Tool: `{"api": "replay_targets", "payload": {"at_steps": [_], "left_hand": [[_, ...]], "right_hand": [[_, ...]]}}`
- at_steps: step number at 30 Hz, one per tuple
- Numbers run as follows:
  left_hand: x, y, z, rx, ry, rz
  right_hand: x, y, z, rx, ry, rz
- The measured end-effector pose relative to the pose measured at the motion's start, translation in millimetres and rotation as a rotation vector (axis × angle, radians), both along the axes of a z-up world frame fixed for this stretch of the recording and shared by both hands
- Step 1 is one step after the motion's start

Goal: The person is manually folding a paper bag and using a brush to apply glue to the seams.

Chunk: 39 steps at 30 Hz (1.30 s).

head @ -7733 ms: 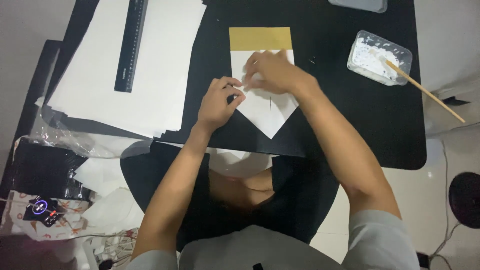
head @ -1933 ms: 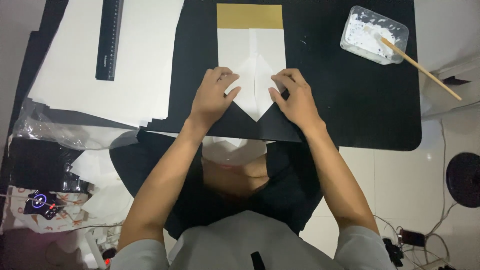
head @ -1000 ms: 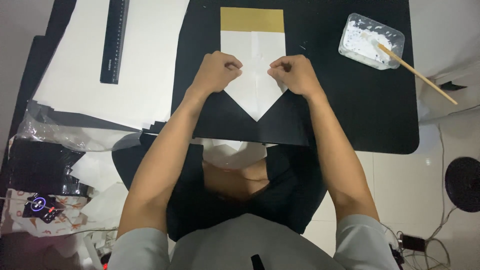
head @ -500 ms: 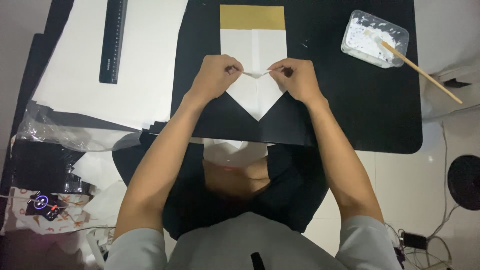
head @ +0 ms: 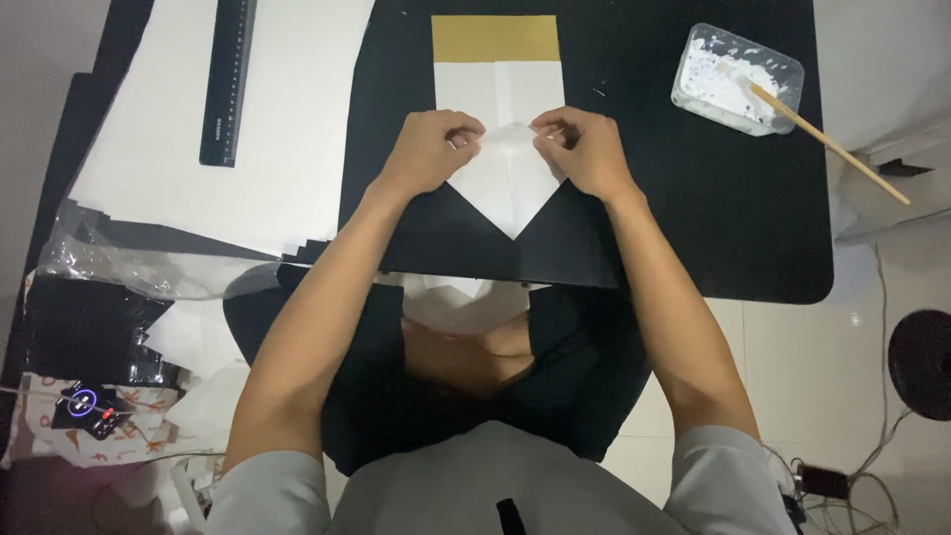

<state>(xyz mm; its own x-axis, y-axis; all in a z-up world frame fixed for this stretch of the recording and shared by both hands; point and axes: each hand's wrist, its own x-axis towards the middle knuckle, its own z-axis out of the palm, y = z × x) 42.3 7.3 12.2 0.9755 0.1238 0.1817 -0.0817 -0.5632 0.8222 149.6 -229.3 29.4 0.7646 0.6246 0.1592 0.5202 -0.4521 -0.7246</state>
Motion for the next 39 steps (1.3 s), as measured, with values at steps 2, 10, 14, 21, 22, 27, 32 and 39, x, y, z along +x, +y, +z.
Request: {"api": "replay_targets", "payload": {"at_steps": [2, 10, 14, 21, 22, 27, 32, 39], "left_hand": [[-3.4, -3.1, 6.7, -0.002, -0.007, 0.007], [-14.1, -11.8, 21.2, 0.083, -0.057, -0.014], [-14.9, -12.4, 21.0, 0.326, -0.128, -0.045], [-27.9, -17.8, 20.0, 0.732, -0.200, -0.124], [-29.8, -18.8, 22.5, 0.732, -0.199, -0.125], [-33.0, -22.1, 22.8, 0.914, -0.209, -0.259], [-38.2, -25.4, 16.1, 1.030, -0.234, -0.241], [-42.8, -30.6, 24.1, 1.009, -0.214, -0.237]], "right_hand": [[2.2, -2.3, -2.8, 0.010, 0.003, 0.015], [-2.3, -5.8, -6.3, 0.038, -0.111, 0.066], [-9.4, -8.2, 2.6, 0.031, -0.165, 0.121], [-18.1, -15.1, -0.2, -0.130, -0.438, 0.202], [-22.5, -14.6, 6.7, -0.130, -0.437, 0.202], [-46.7, -12.1, 32.0, -0.173, -0.645, 0.325], [-42.7, -18.6, 11.9, -0.254, -0.705, 0.345], [-46.7, -20.2, 7.9, -0.331, -0.719, 0.328]]}}
